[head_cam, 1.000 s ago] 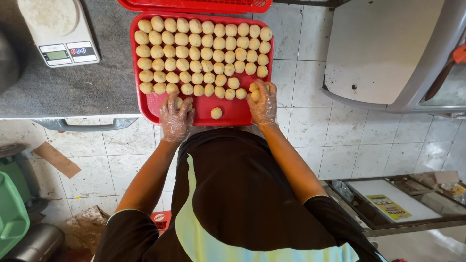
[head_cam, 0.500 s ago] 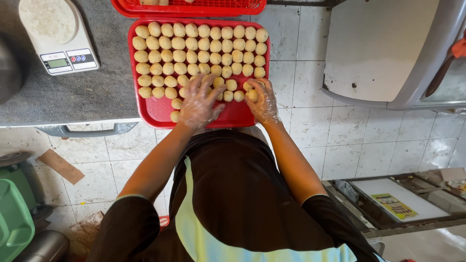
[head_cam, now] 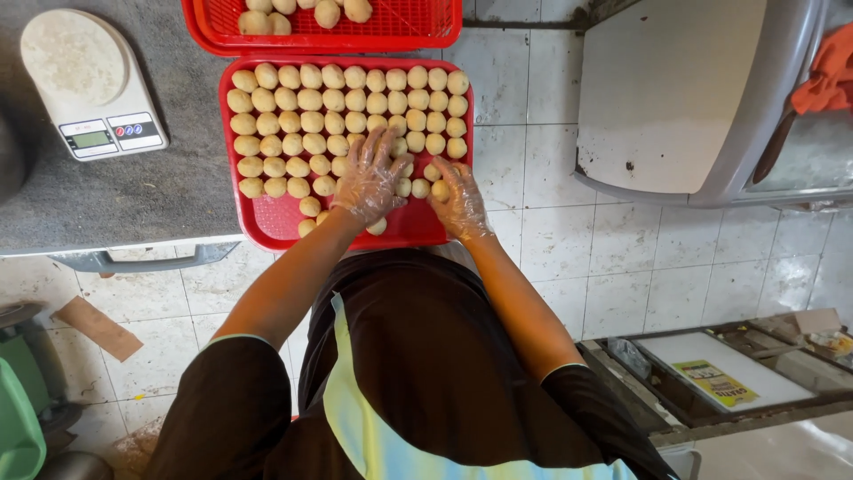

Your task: Cleaning a plastic tray and then neatly arranging small round dough balls into rows

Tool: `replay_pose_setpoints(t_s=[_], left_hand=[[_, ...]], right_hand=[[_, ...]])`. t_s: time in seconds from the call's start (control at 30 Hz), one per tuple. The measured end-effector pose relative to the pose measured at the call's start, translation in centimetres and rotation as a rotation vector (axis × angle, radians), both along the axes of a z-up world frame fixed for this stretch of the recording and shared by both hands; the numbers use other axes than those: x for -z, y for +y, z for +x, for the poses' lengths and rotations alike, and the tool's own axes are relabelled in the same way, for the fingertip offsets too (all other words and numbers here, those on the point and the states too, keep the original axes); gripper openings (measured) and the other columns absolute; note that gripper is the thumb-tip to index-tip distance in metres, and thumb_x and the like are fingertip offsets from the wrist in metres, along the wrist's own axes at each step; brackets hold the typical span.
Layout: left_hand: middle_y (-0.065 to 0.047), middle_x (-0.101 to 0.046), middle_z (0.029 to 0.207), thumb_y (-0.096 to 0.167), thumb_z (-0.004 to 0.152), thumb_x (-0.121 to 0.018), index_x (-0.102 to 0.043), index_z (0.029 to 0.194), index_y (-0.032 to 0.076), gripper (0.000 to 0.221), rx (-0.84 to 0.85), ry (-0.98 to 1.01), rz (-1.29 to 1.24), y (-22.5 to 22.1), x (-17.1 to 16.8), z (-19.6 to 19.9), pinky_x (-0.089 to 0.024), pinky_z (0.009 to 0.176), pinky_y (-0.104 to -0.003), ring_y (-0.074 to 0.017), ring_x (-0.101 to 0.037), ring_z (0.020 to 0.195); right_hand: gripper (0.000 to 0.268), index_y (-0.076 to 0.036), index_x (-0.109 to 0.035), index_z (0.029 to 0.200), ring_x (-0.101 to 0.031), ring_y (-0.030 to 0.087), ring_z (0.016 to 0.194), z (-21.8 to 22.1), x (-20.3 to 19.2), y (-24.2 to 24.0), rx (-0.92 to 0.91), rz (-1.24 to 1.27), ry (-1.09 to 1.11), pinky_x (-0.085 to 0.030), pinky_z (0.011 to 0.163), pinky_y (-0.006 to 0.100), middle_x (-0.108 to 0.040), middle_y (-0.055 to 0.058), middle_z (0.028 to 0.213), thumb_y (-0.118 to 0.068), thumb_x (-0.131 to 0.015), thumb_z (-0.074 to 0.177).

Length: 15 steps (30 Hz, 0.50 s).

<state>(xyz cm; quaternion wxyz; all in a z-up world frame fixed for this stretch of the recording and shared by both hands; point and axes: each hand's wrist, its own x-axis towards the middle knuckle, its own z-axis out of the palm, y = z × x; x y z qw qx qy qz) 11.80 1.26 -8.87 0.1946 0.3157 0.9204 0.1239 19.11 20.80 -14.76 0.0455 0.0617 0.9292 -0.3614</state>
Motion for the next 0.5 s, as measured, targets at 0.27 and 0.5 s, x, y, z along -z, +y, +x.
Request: replay_pose_setpoints(t_s=[0.27,0.5], left_hand=[[-0.017,-0.01,0.154,0.044,0.069,-0.082,-0.03,0.146,0.023,0.094,-0.005,-0.084,0.005,1.4,-1.9,0.3,-0.008,0.116,-0.055,-0.0387,-0.005,0.144],[-0.017,-0.011,0.157,0.058,0.067,-0.076,-0.033,0.145,0.025,0.095,0.13,0.077,0.014,3.1,5.0,0.0,0.002,0.119,-0.054,-0.0374,-0.001,0.147]], right_hand=[[0.06,-0.021,-0.055,0.132,-0.06,0.035,0.109,-1.9,-1.4,0.6,-0.166,-0.071,0.004,-0.051,0.095,0.045,-0.058,0.011,0.115,-0.018,-0.071,0.075],[0.058,-0.036,-0.062,0.109,-0.063,0.018,0.106,-2.0,0.2,0.7,0.281,-0.039,-0.368,-0.052,0.092,0.032,-0.06,-0.004,0.111,-0.046,-0.085,0.057]])
